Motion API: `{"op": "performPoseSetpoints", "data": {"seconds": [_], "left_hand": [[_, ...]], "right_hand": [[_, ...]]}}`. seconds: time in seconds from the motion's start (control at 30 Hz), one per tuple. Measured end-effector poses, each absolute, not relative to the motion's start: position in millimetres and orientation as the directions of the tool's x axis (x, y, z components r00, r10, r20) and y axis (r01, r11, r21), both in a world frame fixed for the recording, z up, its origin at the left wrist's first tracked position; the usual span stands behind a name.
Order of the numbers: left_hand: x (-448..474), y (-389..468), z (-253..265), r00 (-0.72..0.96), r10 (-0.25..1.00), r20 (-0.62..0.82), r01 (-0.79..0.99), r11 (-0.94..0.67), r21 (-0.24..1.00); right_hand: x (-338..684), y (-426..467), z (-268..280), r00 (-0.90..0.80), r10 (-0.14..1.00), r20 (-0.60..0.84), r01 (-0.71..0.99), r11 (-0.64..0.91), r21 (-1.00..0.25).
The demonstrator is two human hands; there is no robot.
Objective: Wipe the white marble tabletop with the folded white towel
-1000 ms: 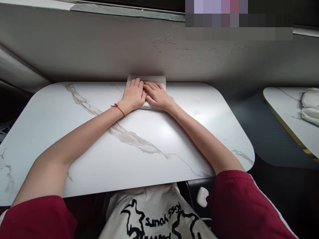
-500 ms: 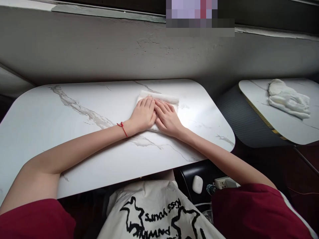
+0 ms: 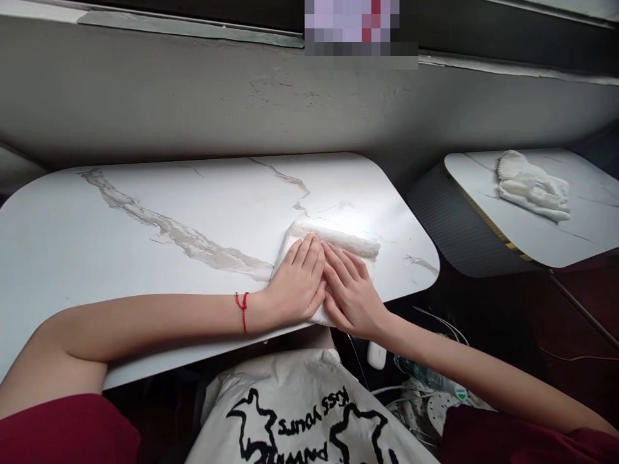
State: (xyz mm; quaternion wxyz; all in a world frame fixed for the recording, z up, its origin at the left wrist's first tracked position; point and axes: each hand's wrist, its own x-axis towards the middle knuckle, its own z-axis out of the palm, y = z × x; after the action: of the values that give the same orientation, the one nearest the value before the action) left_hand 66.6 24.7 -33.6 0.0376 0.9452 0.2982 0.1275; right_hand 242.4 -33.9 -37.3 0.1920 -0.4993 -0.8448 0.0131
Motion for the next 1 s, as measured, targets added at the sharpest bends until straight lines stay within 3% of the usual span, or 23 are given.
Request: {"op": "performPoseSetpoints", "data": {"seconds": [0.43, 0.73, 1.0], "left_hand": [[81.3, 127.3, -37.5, 0.697, 0.66, 0.28, 0.639, -0.749, 0.174], [83.4, 218.9, -26.2, 0.74, 0.629, 0.239, 0.604, -0.777, 0.176], [94.7, 248.3, -28.0, 0.649, 0.71, 0.273, 0.693, -0.7, 0.174]], "right_hand": [[263.2, 84.4, -42.0, -0.516, 0.798, 0.311, 0.8, 0.579, -0.157], [260.9, 168.6, -51.4, -0.436, 0.829, 0.351, 0.852, 0.506, -0.137], [267.4, 210.7, -43.3, -0.456, 0.84, 0.294, 0.851, 0.508, -0.131]]}}
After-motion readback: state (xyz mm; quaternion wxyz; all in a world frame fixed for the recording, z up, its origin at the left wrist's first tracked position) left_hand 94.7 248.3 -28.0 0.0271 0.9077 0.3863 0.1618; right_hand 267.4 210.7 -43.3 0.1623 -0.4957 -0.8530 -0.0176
